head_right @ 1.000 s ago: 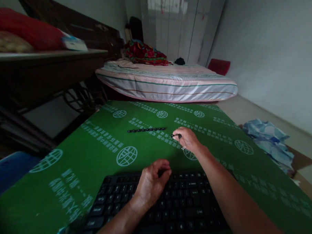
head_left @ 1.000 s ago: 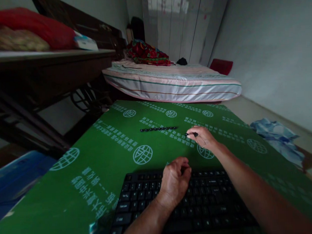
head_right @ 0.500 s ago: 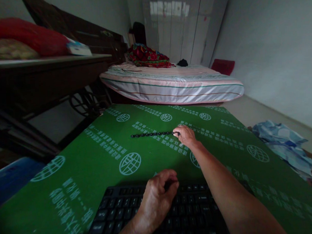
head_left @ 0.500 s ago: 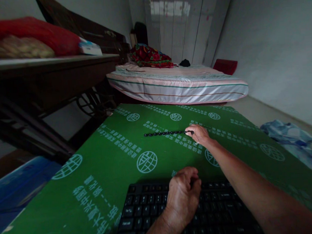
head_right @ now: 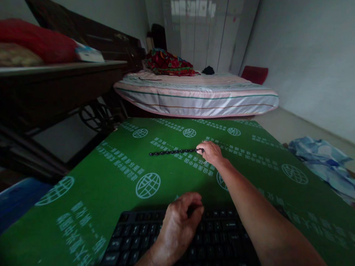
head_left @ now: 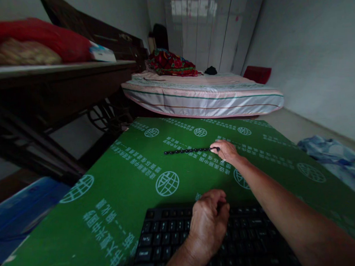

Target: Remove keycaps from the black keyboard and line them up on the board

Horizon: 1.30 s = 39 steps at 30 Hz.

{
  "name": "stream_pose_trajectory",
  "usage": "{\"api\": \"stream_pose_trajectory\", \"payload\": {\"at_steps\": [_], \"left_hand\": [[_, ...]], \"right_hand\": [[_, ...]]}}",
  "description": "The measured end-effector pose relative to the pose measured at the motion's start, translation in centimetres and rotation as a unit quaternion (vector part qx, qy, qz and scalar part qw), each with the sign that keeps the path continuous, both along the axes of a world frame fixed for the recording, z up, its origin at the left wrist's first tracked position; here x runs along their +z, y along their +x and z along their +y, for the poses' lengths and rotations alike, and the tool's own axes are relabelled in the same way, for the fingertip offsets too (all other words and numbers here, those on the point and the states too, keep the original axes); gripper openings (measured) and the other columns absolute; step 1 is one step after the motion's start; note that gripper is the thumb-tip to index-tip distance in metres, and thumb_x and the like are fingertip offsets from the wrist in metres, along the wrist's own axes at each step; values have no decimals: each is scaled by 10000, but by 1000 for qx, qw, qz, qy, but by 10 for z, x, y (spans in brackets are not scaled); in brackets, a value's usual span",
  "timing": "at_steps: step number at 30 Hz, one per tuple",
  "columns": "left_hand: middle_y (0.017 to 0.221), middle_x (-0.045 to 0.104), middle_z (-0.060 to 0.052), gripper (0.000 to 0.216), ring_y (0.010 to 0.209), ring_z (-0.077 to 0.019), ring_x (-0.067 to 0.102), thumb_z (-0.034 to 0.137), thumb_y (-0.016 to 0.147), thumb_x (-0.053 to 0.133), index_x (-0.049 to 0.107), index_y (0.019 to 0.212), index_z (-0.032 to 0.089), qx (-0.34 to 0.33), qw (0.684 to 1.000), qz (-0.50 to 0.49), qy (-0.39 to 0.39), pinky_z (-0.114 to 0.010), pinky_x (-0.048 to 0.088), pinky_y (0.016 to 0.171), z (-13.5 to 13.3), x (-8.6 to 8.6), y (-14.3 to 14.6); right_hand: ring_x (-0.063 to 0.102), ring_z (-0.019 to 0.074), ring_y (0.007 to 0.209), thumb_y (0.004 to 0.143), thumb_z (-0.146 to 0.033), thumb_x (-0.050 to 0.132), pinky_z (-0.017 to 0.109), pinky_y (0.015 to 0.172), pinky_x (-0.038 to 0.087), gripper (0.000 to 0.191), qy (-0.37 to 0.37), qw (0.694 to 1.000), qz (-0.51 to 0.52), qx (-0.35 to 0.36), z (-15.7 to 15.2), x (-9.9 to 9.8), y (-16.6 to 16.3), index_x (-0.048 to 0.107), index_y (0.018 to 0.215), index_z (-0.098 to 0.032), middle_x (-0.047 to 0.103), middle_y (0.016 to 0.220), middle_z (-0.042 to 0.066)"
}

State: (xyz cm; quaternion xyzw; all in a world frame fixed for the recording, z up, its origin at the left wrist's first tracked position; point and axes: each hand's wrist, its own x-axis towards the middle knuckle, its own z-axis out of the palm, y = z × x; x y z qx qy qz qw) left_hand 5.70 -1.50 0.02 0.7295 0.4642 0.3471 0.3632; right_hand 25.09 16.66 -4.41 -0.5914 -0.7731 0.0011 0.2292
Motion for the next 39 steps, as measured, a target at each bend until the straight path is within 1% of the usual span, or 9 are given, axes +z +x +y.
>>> {"api": "stream_pose_trajectory", "payload": {"at_steps": [17, 26, 32, 36, 39], "left_hand": [[781, 674, -6, 184, 742, -153, 631, 84, 718, 540, 616, 845, 194, -9, 1000, 0, -3, -254, 483, 702, 0, -2, -1], [781, 681, -23, 173, 747, -162, 636, 82, 712, 543, 618, 830, 183, -5, 1000, -1, -15, -263, 490, 705, 1, 3, 0], [788, 686, -19, 200, 743, -158, 641, 85, 711, 543, 623, 857, 195, -4, 1000, -8, -12, -258, 497, 701, 1, 1, 0], [795, 686, -16, 188, 756, -157, 642, 82, 714, 551, 622, 854, 185, -5, 1000, -2, 1, -254, 493, 709, 1, -1, -1], [788, 685, -14, 184, 751, -153, 645, 78, 719, 549, 618, 854, 182, -7, 1000, 0, 8, -247, 494, 706, 1, -2, -1]], "right_hand": [[573, 160, 775, 775, -270, 616, 249, 630, 398, 116, -1, 1000, -9, -1, -2, 3, -2, 695, 859, -278, 647, 827, 15], [569, 160, 765, 765, -291, 631, 248, 610, 387, 124, -8, 1000, -18, -3, -3, 6, -3, 696, 869, -271, 641, 832, 19], [572, 155, 755, 751, -287, 648, 245, 617, 401, 128, -11, 1000, -13, -4, -4, 8, -3, 695, 870, -278, 643, 824, 12], [586, 158, 776, 740, -293, 659, 250, 642, 420, 139, -7, 1000, -2, -9, -5, 8, -4, 692, 875, -280, 659, 840, 9], [598, 169, 791, 755, -338, 634, 263, 656, 434, 170, -2, 1000, 16, -24, -8, 10, -5, 688, 898, -266, 674, 888, 20]]}}
